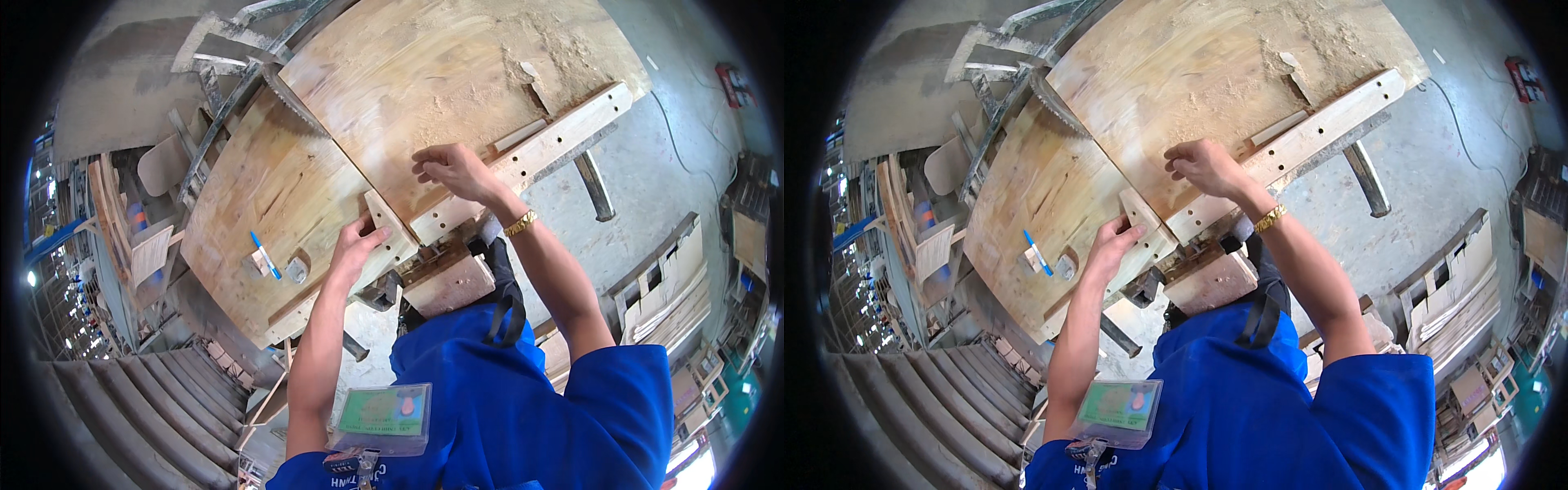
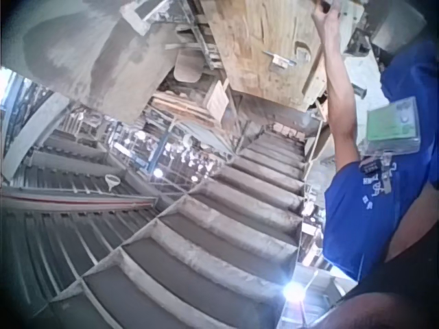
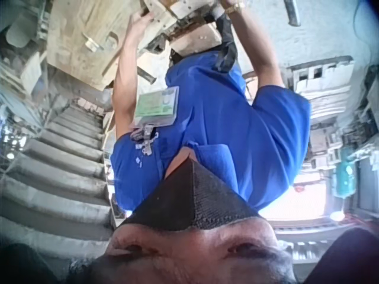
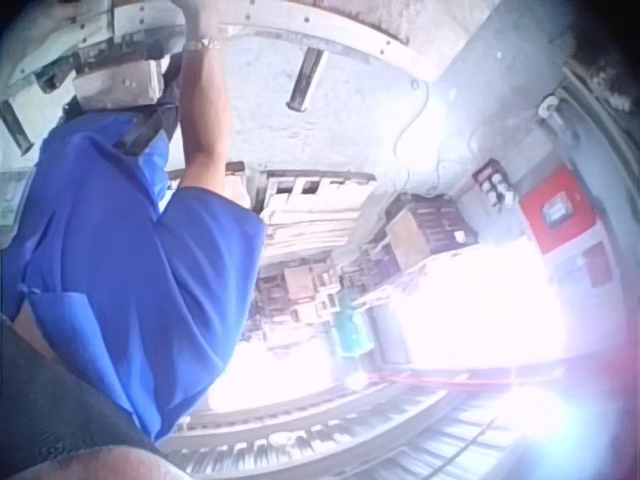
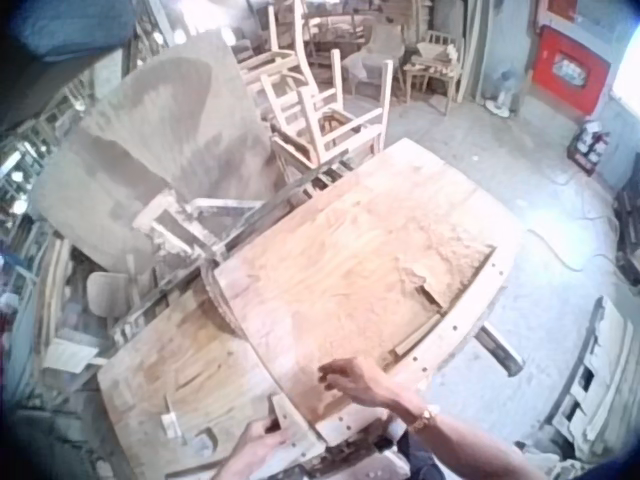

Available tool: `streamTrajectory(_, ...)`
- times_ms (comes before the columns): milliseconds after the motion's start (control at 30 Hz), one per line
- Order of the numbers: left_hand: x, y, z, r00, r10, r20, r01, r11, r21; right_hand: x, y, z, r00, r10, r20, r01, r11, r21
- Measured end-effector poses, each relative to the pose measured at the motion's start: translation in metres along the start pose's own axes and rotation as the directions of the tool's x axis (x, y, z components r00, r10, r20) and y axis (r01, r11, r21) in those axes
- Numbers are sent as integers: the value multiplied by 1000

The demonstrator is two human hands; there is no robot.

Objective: The person measures small wooden blocks using a tape measure and marks them with a pen. They then place the blocks on a workbench and align them with a larger wooden piece.

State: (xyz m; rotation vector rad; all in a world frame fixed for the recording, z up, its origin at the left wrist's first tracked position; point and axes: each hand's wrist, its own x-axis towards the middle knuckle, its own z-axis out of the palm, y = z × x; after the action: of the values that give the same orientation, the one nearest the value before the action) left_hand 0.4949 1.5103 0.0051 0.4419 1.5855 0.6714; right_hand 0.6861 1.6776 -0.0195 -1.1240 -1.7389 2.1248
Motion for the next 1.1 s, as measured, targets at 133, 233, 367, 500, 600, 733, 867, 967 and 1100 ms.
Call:
streamTrajectory(133, 3, -3, -2, 1000, 8, -14, -8, 1000, 3, 7, -2, 29, 998, -68, -7, 66, 983, -171)
streamTrajectory(233, 3, -1, 0, 999, 30, -45, -31, 1000, -1, 7, -7, 51, 992, -116, 55, 128, 935, -331)
streamTrajectory(367, 2, -18, -6, 993, 43, -113, -38, 998, 54, 0, -16, 73, 987, 25, 161, 30, 943, -330)
streamTrajectory(500, -1, 1, -1, 984, 109, -137, -69, 961, 268, -1, -15, 70, 987, 80, 142, -25, 934, -356)
streamTrajectory(600, -2, 0, -4, 983, 161, -92, -141, 971, 193, -2, -22, 71, 984, 61, 167, 1, 936, -351)
streamTrajectory(733, 0, -13, -1, 972, 201, -119, -168, 956, 242, 0, -24, 72, 984, 48, 169, 26, 913, -408)
streamTrajectory(867, 2, -16, -1, 973, 202, -109, -181, 968, 176, 0, -19, 70, 984, 69, 166, -1, 925, -380)
streamTrajectory(967, 4, -25, 2, 968, 214, -128, -200, 973, 114, 2, -19, 68, 982, 50, 183, 27, 920, -392)
streamTrajectory(1100, 5, -20, -1, 985, 149, -85, -137, 981, 138, 3, -16, 68, 985, 39, 170, 31, 919, -393)
